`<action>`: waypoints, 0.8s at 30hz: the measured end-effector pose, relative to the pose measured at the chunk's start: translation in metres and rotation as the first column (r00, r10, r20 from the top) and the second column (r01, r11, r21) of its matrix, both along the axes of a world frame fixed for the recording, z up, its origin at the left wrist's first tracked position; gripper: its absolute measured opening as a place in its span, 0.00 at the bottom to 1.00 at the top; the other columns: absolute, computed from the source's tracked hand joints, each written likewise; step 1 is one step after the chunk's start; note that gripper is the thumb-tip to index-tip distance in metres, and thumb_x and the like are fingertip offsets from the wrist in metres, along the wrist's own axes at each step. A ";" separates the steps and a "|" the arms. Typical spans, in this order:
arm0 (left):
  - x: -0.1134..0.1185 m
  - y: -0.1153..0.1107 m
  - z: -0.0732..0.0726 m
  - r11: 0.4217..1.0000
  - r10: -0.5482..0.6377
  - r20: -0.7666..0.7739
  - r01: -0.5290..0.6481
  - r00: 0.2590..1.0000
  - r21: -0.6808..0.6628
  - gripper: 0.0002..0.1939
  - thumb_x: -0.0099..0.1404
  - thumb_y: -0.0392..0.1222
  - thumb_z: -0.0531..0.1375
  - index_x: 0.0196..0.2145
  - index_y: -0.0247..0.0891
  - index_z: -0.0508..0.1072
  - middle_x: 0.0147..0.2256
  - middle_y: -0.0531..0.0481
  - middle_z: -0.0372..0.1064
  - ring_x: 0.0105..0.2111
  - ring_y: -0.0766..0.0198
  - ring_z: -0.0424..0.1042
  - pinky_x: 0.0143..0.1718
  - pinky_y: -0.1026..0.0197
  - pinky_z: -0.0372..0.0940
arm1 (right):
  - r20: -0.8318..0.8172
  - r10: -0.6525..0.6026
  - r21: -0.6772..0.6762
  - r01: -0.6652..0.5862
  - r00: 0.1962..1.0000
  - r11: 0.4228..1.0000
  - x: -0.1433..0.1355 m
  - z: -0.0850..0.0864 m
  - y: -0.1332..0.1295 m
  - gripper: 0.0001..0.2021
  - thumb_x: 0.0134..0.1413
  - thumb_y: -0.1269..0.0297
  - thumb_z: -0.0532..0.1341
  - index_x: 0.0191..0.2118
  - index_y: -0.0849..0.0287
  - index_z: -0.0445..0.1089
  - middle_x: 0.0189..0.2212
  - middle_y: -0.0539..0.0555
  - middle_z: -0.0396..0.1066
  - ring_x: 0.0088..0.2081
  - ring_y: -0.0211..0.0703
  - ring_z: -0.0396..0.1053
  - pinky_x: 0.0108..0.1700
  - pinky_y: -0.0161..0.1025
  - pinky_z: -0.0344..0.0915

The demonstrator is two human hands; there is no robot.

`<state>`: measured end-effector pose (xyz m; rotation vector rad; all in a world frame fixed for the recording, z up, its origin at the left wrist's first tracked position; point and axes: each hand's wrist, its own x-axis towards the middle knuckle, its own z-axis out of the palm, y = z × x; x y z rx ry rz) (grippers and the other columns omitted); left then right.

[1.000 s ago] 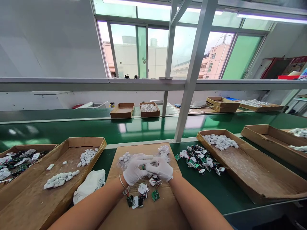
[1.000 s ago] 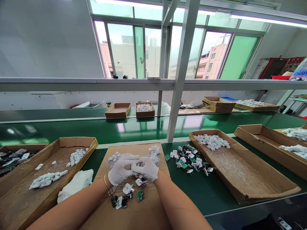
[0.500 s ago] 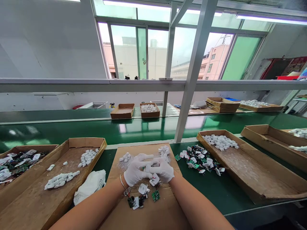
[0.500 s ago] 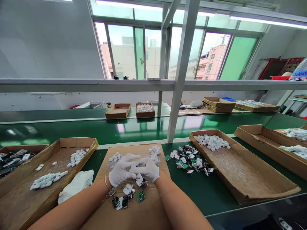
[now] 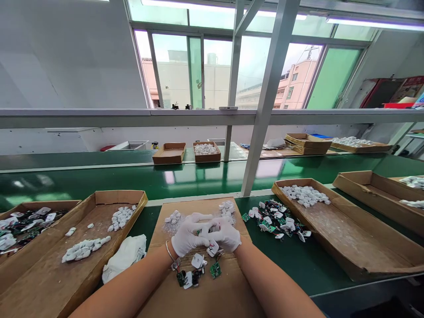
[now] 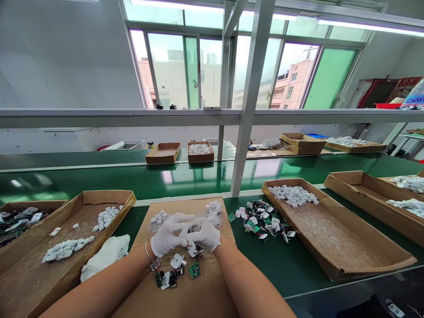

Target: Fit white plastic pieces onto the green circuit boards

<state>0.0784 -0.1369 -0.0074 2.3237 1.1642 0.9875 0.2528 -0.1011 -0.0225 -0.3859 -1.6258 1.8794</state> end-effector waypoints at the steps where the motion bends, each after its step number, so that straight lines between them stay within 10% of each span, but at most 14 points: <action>1: -0.001 0.000 -0.001 1.000 -0.003 -0.011 0.003 1.000 0.021 0.22 0.51 0.61 0.67 0.41 0.47 0.80 0.50 0.43 0.72 0.49 0.49 0.68 0.51 0.48 0.63 | 0.012 -0.003 0.005 0.003 1.000 1.000 0.000 -0.001 0.001 0.12 0.35 0.59 0.70 0.24 0.63 0.73 0.22 0.50 0.69 0.23 0.36 0.61 0.26 0.34 0.57; 19: 0.002 -0.001 -0.001 0.999 -0.022 0.096 0.025 0.995 -0.022 0.31 0.57 0.65 0.59 0.51 0.42 0.75 0.55 0.37 0.66 0.55 0.45 0.64 0.57 0.44 0.60 | -0.055 -0.006 -0.052 0.003 0.998 0.999 0.003 0.004 -0.002 0.14 0.48 0.54 0.65 0.27 0.63 0.72 0.22 0.50 0.68 0.21 0.34 0.61 0.25 0.33 0.58; 24: -0.003 -0.003 -0.012 1.000 0.018 0.208 -0.020 0.978 0.009 0.47 0.58 0.69 0.54 0.66 0.39 0.51 0.64 0.36 0.51 0.64 0.45 0.50 0.63 0.42 0.48 | -0.045 -0.086 -0.032 0.084 0.995 0.996 0.002 0.001 0.004 0.11 0.44 0.59 0.68 0.29 0.62 0.74 0.24 0.50 0.70 0.23 0.36 0.65 0.28 0.34 0.62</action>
